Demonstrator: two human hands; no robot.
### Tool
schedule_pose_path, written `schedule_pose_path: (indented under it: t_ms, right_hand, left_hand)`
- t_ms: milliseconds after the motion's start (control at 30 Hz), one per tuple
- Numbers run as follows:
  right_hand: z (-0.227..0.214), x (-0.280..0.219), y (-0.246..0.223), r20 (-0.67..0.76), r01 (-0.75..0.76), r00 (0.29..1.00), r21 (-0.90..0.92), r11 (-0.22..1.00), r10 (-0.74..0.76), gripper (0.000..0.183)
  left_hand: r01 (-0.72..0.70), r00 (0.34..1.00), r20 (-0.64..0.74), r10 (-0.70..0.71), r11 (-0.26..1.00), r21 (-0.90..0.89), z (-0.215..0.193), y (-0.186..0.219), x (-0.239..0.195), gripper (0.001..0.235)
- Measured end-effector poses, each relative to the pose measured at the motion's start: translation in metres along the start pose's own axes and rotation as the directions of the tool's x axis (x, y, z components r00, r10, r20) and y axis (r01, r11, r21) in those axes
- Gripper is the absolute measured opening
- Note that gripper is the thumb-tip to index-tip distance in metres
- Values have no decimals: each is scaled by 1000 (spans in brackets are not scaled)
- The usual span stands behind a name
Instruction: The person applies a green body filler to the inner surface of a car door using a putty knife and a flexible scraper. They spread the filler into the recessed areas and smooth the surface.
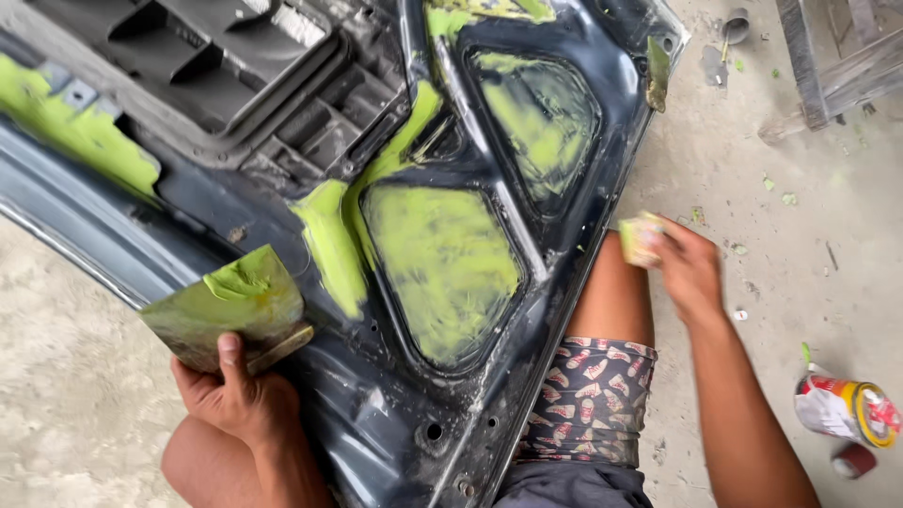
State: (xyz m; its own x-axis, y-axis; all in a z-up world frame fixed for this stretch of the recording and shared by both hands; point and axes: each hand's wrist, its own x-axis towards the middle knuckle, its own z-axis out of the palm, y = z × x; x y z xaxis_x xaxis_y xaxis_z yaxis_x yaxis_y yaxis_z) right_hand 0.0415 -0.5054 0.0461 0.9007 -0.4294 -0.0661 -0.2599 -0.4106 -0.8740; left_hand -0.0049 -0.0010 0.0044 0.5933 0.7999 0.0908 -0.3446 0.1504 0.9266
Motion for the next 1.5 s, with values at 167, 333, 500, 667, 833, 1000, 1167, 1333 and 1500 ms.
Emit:
schedule_pose_path:
  t_ms: [167,333,500,667,833,1000,1167,1333,1500]
  right_hand:
    - [-96,-33,140,-69,-209,972,-691,692,225,60]
    - [-54,-148,248,-13,-653,613,-571,498,790,58]
    - [-9,-175,158,-10,-890,453,-61,452,891,53]
    - [-42,-84,89,42,-538,839,208,817,542,16]
    - [-29,125,52,-334,92,943,304,948,15,21]
    - [11,334,115,-442,-325,811,206,923,384,96]
    - [29,392,144,-238,-341,881,280,897,409,75]
    - [21,441,185,-185,-206,961,4,979,203,36]
    - [18,340,73,-143,-24,983,513,858,113,40]
  left_hand:
    - [-28,1000,5,28,997,71,1,-4,0,37]
    - [-12,1000,2,12,988,152,5,-4,1,35]
    - [5,999,42,-16,968,251,5,-2,2,36]
    - [13,1000,13,-16,984,175,2,-5,5,34]
    - [-25,1000,0,25,990,142,2,-7,6,27]
    - [-27,999,-16,28,999,32,-6,-20,11,13]
    - [-49,999,-6,50,995,83,1,-13,6,20]
    - [-33,999,8,33,990,135,2,-9,3,21]
    - [-1,1000,3,1,997,72,3,-7,1,27]
